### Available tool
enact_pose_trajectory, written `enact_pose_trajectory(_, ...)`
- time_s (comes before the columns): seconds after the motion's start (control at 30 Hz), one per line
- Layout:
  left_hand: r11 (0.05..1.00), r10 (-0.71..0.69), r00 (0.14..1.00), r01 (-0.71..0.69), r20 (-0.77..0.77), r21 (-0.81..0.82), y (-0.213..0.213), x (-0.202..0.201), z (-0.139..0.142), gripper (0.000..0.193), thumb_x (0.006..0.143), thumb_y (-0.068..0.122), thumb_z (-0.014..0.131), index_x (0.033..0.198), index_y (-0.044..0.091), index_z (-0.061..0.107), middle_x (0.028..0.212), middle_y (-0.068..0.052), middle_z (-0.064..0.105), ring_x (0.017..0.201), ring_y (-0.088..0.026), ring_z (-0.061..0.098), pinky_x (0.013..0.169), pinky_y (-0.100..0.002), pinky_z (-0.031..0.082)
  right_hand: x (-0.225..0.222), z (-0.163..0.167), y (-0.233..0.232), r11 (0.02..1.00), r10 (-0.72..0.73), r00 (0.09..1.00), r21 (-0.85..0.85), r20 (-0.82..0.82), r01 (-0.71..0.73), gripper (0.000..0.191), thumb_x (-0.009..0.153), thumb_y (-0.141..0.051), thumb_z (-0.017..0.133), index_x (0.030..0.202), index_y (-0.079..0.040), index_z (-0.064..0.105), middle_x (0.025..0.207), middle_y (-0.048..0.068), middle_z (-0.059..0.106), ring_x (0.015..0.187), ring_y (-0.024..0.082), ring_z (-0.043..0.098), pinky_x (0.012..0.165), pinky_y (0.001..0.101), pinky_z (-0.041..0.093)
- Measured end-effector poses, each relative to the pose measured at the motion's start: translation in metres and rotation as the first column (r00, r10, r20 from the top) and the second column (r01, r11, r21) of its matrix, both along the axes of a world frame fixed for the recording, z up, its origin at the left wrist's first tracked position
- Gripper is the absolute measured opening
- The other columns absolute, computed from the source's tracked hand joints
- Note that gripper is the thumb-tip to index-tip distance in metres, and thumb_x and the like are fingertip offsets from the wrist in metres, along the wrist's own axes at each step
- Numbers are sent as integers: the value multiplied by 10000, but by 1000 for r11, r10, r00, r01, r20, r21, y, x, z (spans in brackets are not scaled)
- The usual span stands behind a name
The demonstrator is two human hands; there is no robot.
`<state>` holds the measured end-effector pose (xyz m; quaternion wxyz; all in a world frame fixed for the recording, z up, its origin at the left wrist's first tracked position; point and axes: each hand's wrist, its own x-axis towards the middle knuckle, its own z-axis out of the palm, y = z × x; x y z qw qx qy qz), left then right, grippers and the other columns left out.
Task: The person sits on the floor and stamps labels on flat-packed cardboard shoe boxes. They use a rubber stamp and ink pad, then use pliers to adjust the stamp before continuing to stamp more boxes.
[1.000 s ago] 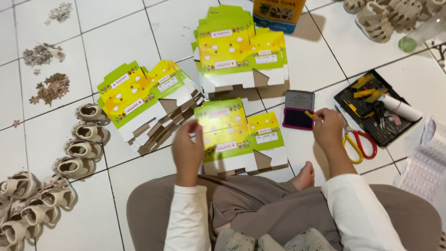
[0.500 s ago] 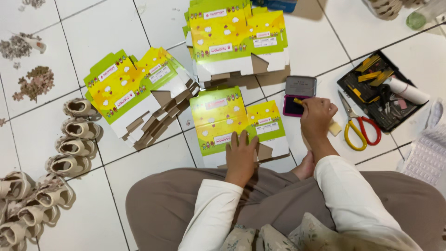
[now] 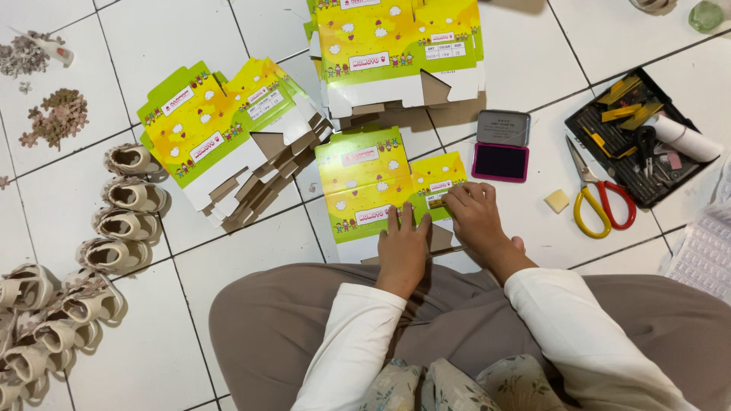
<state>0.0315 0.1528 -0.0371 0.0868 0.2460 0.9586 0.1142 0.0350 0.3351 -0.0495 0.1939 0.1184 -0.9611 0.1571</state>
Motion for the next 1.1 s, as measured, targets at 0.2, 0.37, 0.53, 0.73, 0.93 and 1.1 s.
enact_pose_trajectory(0.2, 1000, 0, 1000, 0, 7, 7, -2, -2, -2, 621, 800, 152, 720, 1399, 211, 568, 1523, -174, 442, 1408, -446, 401, 944, -550, 518, -3, -5, 0, 999, 14, 997, -50, 70, -11, 226, 781, -6, 652, 996, -65, 690, 1065, 51, 706, 1109, 262, 605, 969, 430, 399)
enact_pose_trajectory(0.37, 1000, 10, 1000, -9, -18, 14, 2, -6, 8, 658, 812, 130, 726, 1432, 258, 548, 1469, -167, 482, 1360, -445, 439, 839, -533, 543, -5, 1, 3, 994, 71, 997, -86, 43, -67, 231, 793, -19, 665, 1018, -48, 707, 1054, 72, 710, 1076, 268, 602, 930, 409, 413)
enact_pose_trajectory(0.53, 993, 27, 999, -31, 38, 112, 0, -14, 31, 697, 766, 175, 761, 1423, 254, 542, 1381, -153, 537, 1297, -429, 480, 843, -520, 538, -6, 13, -3, 995, 32, 999, -101, 42, -27, 208, 794, -4, 664, 987, -60, 718, 1021, 75, 711, 1058, 259, 609, 934, 425, 407)
enact_pose_trajectory(0.73, 875, 323, 946, -313, 35, 370, -52, -36, 42, 563, 877, 300, 756, 1362, 73, 583, 1335, -155, 596, 1233, -362, 561, 962, -479, 537, 11, 4, 14, 838, -400, 913, -373, 77, 398, 116, 894, -38, 674, 996, -56, 726, 1071, 143, 680, 1075, 311, 574, 953, 444, 428)
enact_pose_trajectory(0.93, 833, 553, 695, -442, 460, -333, -113, -53, 40, 480, 921, 518, 677, 1114, 83, 737, 1210, -181, 708, 1149, -378, 657, 938, -479, 532, 29, -1, 44, 731, -84, 507, -293, 858, 616, 163, 828, -148, 702, 952, -72, 778, 872, 125, 765, 833, 242, 704, 780, 375, 556)
enact_pose_trajectory(1.1, 836, 548, 737, -474, 396, -274, -124, -49, 39, 457, 888, 497, 708, 1060, 78, 765, 1107, -179, 740, 1056, -381, 692, 868, -478, 560, 26, 25, 46, 836, 10, 561, -315, 828, 449, 191, 811, -167, 742, 961, -52, 771, 841, 99, 761, 776, 212, 716, 735, 335, 565)
